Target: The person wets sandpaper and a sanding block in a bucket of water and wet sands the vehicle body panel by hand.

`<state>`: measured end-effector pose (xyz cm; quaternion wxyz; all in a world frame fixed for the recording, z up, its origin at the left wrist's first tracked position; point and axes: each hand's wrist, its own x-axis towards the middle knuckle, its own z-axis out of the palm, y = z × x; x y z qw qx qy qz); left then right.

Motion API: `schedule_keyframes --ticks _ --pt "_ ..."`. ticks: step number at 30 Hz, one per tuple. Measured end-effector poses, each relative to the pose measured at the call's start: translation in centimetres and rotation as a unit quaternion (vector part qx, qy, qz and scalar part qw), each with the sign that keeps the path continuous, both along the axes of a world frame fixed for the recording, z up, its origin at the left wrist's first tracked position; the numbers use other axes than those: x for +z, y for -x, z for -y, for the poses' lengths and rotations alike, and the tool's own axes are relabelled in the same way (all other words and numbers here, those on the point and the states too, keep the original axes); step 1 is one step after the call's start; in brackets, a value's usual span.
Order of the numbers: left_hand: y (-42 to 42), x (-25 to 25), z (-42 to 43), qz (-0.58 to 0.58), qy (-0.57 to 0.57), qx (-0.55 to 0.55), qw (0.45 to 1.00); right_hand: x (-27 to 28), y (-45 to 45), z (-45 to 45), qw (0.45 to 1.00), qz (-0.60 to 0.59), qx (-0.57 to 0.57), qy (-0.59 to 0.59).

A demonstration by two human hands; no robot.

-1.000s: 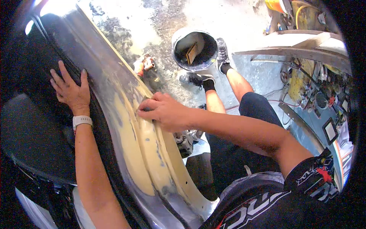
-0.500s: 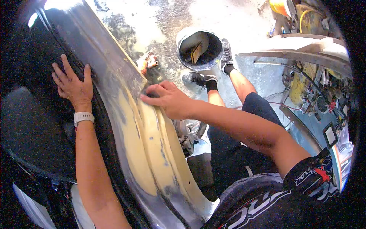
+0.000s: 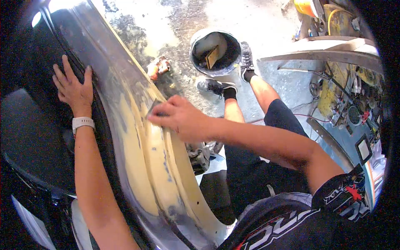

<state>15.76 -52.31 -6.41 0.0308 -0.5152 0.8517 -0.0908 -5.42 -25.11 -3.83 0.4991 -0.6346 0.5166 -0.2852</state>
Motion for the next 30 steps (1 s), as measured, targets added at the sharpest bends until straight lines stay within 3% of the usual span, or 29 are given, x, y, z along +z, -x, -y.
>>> schedule_keyframes --ticks 3,5,8,12,14,17,21,25,30 --pt "-0.7 -0.6 0.2 -0.017 0.022 -0.025 0.999 7.1 0.7 -0.9 0.996 0.074 0.043 0.01" --pt "-0.6 -0.5 0.2 -0.015 0.022 -0.02 0.999 8.9 0.7 -1.9 0.993 0.101 0.048 0.022" --pt "-0.6 -0.7 0.2 -0.015 0.019 -0.015 1.0 8.1 0.7 -2.5 0.997 0.065 0.036 0.036" --pt "-0.7 -0.6 0.4 -0.038 0.01 -0.02 0.999 -0.1 0.2 0.0 0.997 -0.058 0.033 0.039" --pt "-0.5 -0.4 0.2 -0.016 0.004 -0.004 1.0 -1.5 0.0 0.4 0.998 -0.056 0.021 0.027" --pt "-0.2 -0.3 0.2 -0.012 0.001 0.001 1.0 0.8 0.7 -0.3 0.998 -0.027 0.021 -0.043" --pt "-0.3 -0.1 0.1 -0.024 -0.004 -0.005 1.0 1.9 1.5 -2.1 0.987 -0.013 -0.099 -0.125" --pt "0.0 -0.1 0.2 -0.015 0.003 0.011 1.0 1.6 0.6 -1.7 0.989 -0.039 -0.033 -0.135" --pt "-0.1 -0.3 -0.1 -0.008 0.02 0.008 1.0 7.0 0.8 -2.9 0.994 -0.036 -0.033 -0.098"
